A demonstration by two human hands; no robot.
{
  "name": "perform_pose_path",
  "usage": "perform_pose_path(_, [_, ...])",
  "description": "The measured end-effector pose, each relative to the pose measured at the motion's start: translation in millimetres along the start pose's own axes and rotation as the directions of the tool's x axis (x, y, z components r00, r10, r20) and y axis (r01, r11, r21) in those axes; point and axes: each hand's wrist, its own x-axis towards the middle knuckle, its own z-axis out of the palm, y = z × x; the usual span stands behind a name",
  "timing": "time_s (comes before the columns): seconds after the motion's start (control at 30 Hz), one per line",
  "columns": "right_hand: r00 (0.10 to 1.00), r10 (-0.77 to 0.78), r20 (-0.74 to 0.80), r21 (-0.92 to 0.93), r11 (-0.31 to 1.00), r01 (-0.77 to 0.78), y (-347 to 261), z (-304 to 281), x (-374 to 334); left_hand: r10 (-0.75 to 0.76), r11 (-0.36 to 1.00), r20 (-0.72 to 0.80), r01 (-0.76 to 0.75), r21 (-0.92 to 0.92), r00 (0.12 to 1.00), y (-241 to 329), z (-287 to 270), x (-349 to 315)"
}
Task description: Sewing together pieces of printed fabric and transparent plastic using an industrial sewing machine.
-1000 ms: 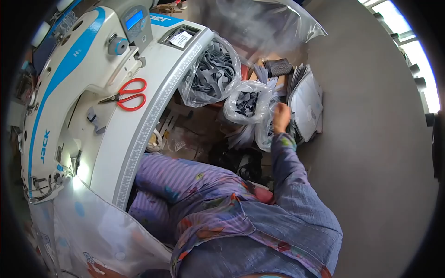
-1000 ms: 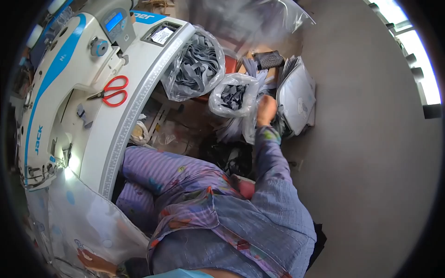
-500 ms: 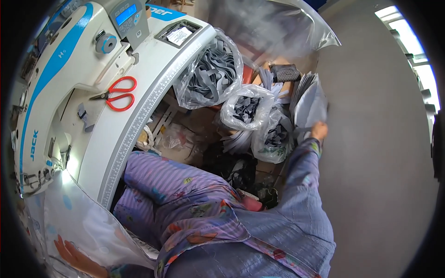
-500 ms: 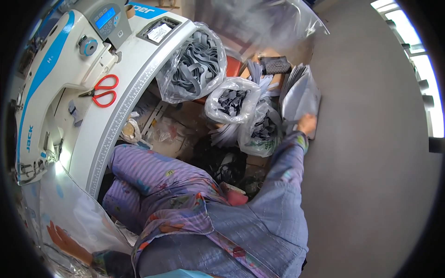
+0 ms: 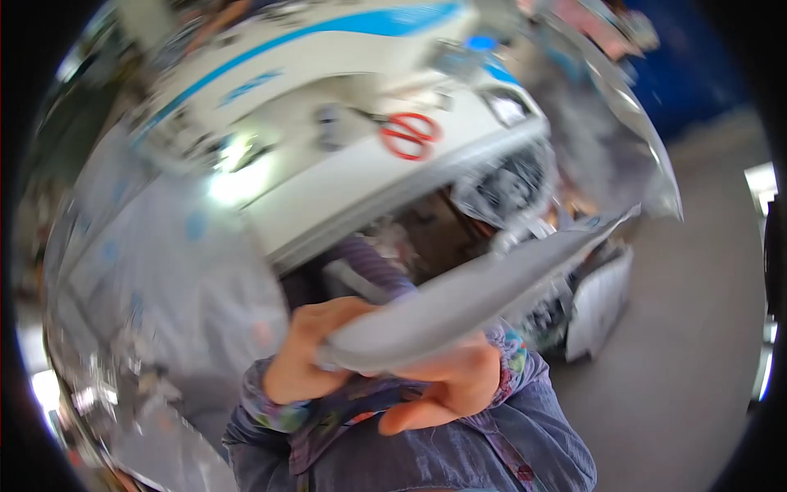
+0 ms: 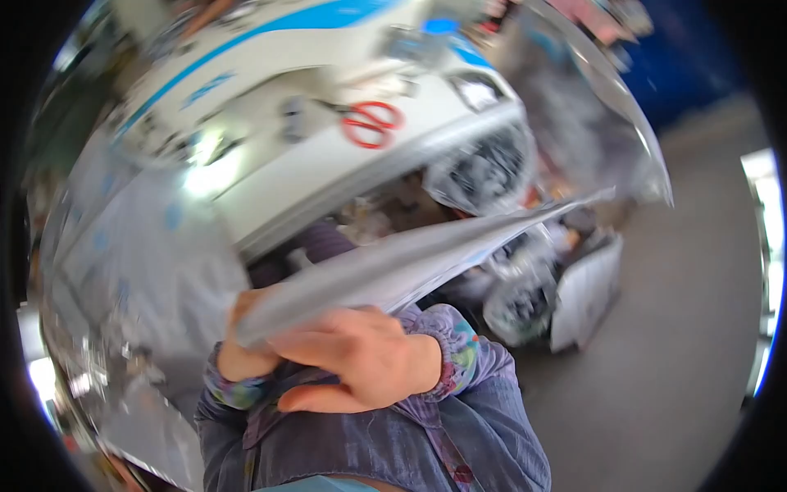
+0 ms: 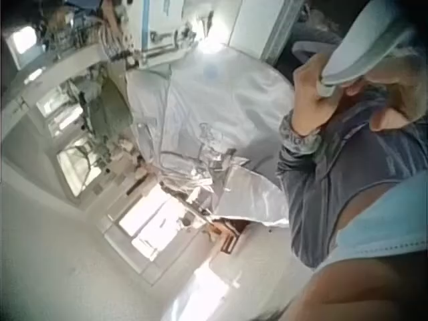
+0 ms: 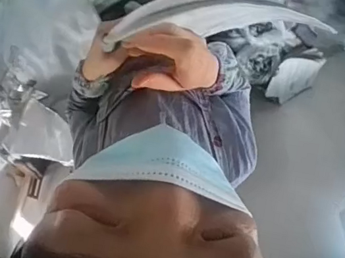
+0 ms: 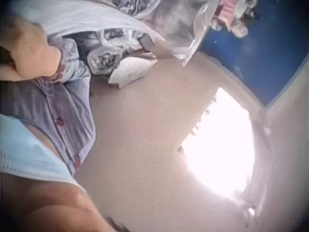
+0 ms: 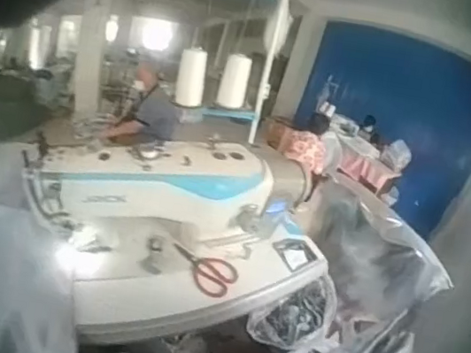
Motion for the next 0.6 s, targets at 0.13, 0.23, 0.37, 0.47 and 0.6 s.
perform_pose_path(0.13, [0.995,-0.091,0.046,-0.214,0.972,0.099,29.8,32.9,52.8,-0.389,0.918,-0.871,0.202,-0.341,0.299,-11.4,-64.1,-184.2])
perform_pose_path(0.23, [0.998,0.028,0.06,-0.401,0.916,-0.002,99.5,77.0,75.2,-0.503,0.823,-0.846,0.398,-0.406,0.178,16.5,-144.2,-286.7])
perform_pose_path(0.37, [0.977,0.016,0.214,-0.651,0.747,0.13,168.7,129.2,81.4,-0.625,0.709,-0.777,0.475,-0.521,0.081,8.7,-204.3,-325.1])
perform_pose_path(0.47, [0.981,0.026,0.192,-0.663,0.741,0.11,185.8,150.6,97.6,-0.116,-0.017,-0.985,0.991,0.13,0.127,-14.0,-232.7,-310.6])
perform_pose_path(0.6, [0.984,0.033,0.175,-0.709,0.698,0.102,190.9,158.8,112.9,0.302,-0.128,-0.594,0.649,0.75,0.746,-60.2,-205.4,-162.0])
